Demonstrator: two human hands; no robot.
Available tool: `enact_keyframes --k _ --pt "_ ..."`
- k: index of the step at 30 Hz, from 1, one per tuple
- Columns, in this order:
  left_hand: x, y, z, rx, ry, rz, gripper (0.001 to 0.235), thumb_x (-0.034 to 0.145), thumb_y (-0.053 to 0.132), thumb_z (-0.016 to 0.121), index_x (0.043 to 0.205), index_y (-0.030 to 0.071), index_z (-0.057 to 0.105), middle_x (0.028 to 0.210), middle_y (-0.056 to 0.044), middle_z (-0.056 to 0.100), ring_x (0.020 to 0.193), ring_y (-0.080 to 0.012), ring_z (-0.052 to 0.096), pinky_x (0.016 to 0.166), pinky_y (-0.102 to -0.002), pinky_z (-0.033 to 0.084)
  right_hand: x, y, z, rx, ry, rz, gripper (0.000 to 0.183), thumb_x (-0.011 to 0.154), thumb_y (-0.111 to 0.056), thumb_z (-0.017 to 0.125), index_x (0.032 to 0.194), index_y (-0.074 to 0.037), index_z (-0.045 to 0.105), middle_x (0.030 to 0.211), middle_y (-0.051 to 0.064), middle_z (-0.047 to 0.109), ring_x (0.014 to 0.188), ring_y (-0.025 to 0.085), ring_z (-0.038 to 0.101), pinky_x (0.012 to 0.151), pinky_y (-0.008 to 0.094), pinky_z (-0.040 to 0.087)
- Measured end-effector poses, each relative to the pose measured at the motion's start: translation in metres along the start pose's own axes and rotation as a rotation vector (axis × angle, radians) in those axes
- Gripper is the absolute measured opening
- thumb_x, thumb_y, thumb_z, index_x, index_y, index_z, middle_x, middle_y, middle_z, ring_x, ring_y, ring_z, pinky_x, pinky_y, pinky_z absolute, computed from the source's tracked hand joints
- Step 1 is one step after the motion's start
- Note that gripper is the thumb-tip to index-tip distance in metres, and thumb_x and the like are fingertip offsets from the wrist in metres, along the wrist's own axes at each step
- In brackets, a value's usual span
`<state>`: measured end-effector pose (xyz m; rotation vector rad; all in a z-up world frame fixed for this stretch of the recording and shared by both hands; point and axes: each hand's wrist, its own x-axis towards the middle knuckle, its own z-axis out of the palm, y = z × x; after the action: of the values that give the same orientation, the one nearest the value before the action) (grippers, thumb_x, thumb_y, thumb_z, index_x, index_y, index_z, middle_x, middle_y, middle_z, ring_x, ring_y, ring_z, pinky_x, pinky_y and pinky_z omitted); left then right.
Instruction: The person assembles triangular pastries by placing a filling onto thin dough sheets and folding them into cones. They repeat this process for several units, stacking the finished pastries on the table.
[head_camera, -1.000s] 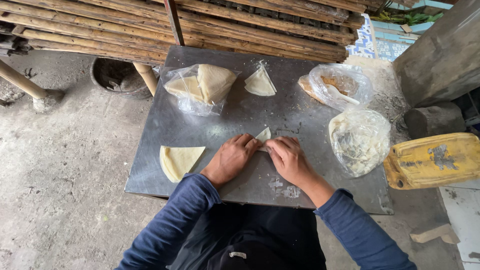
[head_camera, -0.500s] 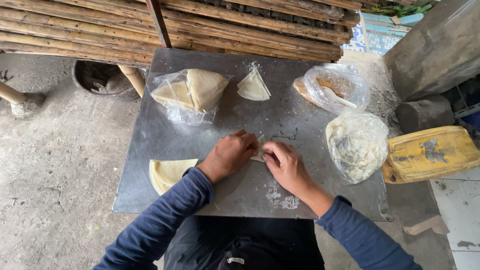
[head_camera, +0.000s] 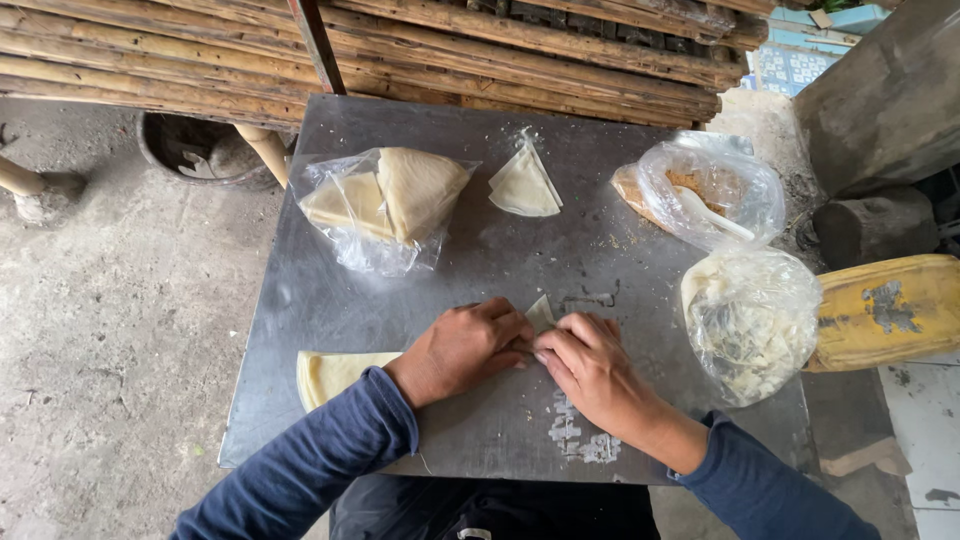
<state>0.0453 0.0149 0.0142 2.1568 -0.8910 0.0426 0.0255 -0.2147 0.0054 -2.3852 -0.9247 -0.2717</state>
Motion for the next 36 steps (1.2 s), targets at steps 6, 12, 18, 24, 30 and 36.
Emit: enact_keyframes --k 6,12,18,24,30,36 --pt "-0.003 0.001 0.010 0.132 0.062 0.022 0.018 0.089 0.018 0.070 0.104 0.006 0.069 0.099 -0.011 0.065 0.089 -0.0308 0.069 0.077 -0.040 0.057 0.004 0.006 -0.004 0.060 0.006 0.029 0.022 0.086 -0.016 0.075 0.102 -0.008 0.063 0.092 0.001 0.064 0.090 0.021 0.063 0.090 0.042 0.040" --pt "-0.001 -0.003 0.013 0.058 0.037 -0.040 0.017 0.090 0.019 0.071 0.102 0.008 0.071 0.096 -0.010 0.067 0.089 -0.0294 0.069 0.078 -0.040 0.057 0.011 0.001 -0.007 -0.019 -0.024 0.019 0.016 0.083 -0.021 0.078 0.093 -0.013 0.068 0.089 0.001 0.063 0.090 0.021 0.061 0.088 0.041 0.037" --pt "0.002 -0.004 0.013 -0.023 -0.014 -0.188 0.021 0.092 0.021 0.070 0.106 0.006 0.069 0.097 -0.012 0.067 0.085 -0.0333 0.069 0.076 -0.042 0.057 0.007 0.000 -0.004 -0.061 0.032 -0.015 0.014 0.087 -0.018 0.076 0.098 -0.013 0.069 0.091 0.002 0.063 0.093 0.021 0.061 0.090 0.039 0.039" --pt "0.001 -0.007 0.025 0.038 0.046 -0.215 0.019 0.090 0.020 0.071 0.101 0.005 0.069 0.101 -0.015 0.066 0.088 -0.0359 0.069 0.077 -0.044 0.057 0.010 0.004 -0.003 -0.020 0.015 0.040 0.027 0.084 -0.021 0.079 0.103 -0.008 0.066 0.087 -0.002 0.065 0.086 0.018 0.063 0.089 0.040 0.036" --pt "0.005 -0.004 0.022 0.015 0.027 -0.327 0.019 0.091 0.025 0.071 0.096 0.007 0.071 0.099 -0.013 0.068 0.089 -0.0350 0.069 0.080 -0.045 0.055 0.015 0.001 -0.005 -0.095 -0.029 0.029 0.014 0.084 -0.021 0.079 0.091 -0.013 0.070 0.085 -0.001 0.065 0.088 0.018 0.061 0.087 0.040 0.034" --pt "0.008 -0.008 0.021 0.002 0.055 -0.311 0.020 0.092 0.027 0.069 0.098 0.008 0.072 0.100 -0.011 0.069 0.091 -0.0333 0.070 0.080 -0.043 0.056 0.010 -0.002 -0.004 -0.182 0.037 -0.050 0.013 0.090 -0.017 0.076 0.100 -0.010 0.071 0.092 0.002 0.063 0.094 0.020 0.059 0.088 0.039 0.037"
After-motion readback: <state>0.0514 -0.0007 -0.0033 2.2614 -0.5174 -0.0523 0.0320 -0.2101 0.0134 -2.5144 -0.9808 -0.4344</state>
